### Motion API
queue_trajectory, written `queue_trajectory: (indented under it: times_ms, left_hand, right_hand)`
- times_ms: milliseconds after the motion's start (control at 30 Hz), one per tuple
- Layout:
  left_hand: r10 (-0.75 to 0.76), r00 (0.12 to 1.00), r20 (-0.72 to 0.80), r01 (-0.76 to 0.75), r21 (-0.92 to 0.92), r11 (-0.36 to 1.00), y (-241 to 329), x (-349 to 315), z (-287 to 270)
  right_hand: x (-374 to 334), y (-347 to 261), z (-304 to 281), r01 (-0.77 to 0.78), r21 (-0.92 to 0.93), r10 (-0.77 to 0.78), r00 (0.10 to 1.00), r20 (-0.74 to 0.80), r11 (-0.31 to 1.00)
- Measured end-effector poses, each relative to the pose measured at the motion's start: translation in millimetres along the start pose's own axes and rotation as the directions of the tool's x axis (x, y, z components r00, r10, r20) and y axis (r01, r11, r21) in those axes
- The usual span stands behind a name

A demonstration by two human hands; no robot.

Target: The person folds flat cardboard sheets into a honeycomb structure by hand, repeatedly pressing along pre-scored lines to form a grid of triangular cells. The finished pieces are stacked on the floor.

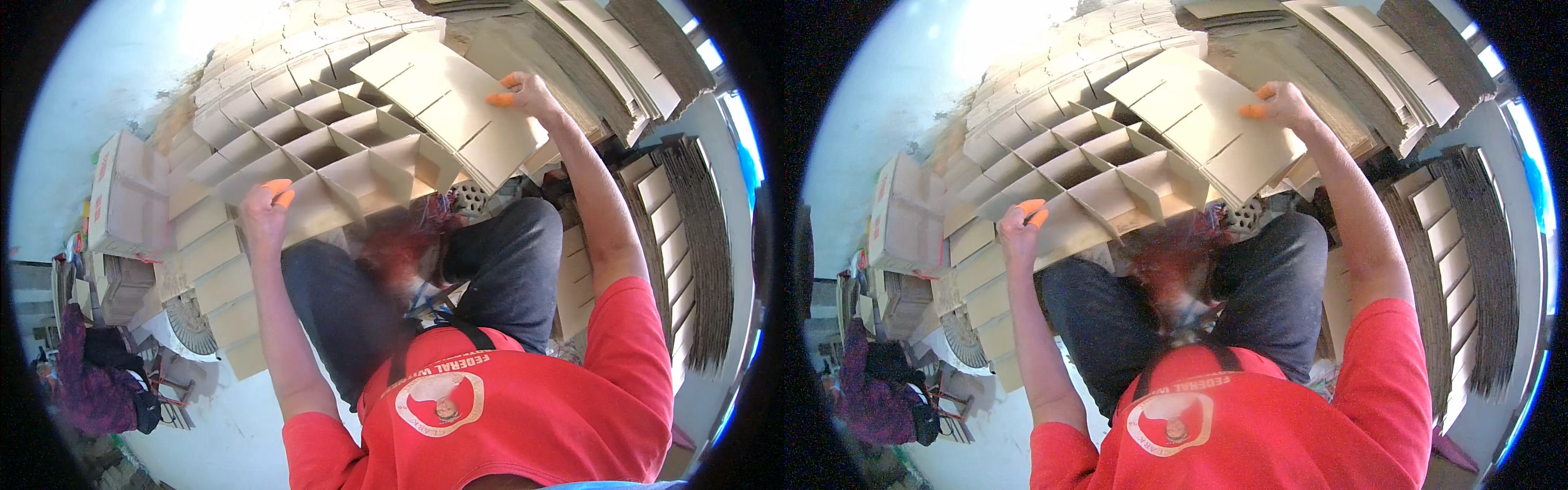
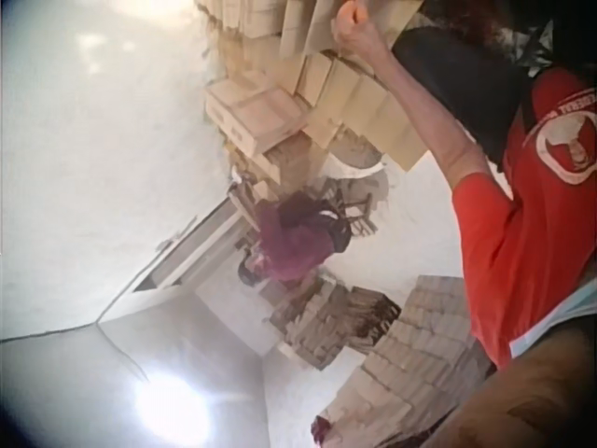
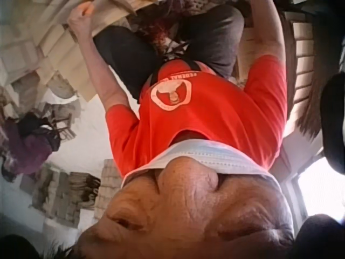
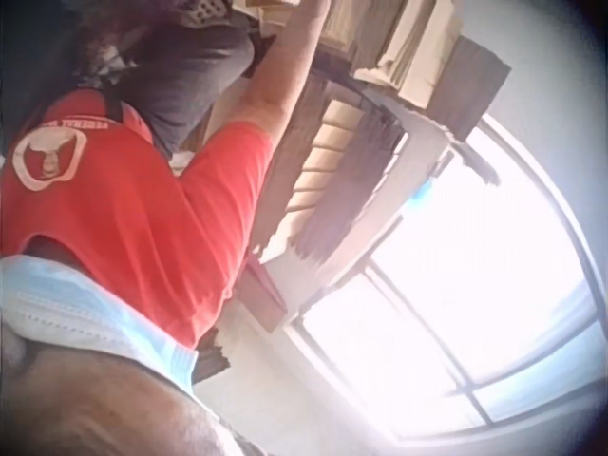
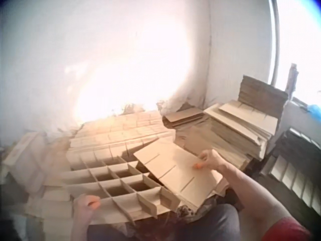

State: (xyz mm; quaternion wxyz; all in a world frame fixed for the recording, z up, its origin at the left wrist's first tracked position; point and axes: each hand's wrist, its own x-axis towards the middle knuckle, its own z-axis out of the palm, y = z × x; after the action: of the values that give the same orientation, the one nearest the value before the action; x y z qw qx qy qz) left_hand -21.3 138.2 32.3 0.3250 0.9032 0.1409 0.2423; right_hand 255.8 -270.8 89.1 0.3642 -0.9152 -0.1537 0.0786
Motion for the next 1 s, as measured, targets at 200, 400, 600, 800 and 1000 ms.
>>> queue_trajectory:
  times_ms: [200, 400, 600, 800, 1000]
  left_hand:
    - [-0.016, 1.000, 0.007, 0.016, -0.022, 1.000, 1.6, -1.8, -1.4]
    - [-0.005, 1.000, 0.009, 0.005, -0.002, 1.000, -1.5, -2.8, -0.5]
    - [-0.004, 1.000, 0.000, 0.004, -0.022, 1.000, -1.4, -1.3, -1.3]
    - [0.032, 0.999, -0.011, -0.032, -0.021, 0.999, 2.0, -6.9, -6.8]
    - [0.156, 0.968, -0.197, -0.126, 0.157, 0.980, -5.3, -18.4, -22.0]
  right_hand:
    - [-2.5, 7.0, -10.8, -0.065, 0.301, 0.080, 0.996, -0.037, 0.951]
    - [-12.5, -1.2, -41.5, -0.016, 0.576, 0.047, 0.998, -0.040, 0.817]
    - [-8.4, -10.1, -58.2, 0.035, 0.327, -0.037, 0.999, -0.002, 0.944]
    - [-25.6, -55.7, -70.7, 0.144, 0.171, -0.123, 0.984, -0.131, 0.975]
    - [-34.0, -99.7, -68.2, 0.319, 0.402, -0.233, 0.940, -0.249, 0.858]
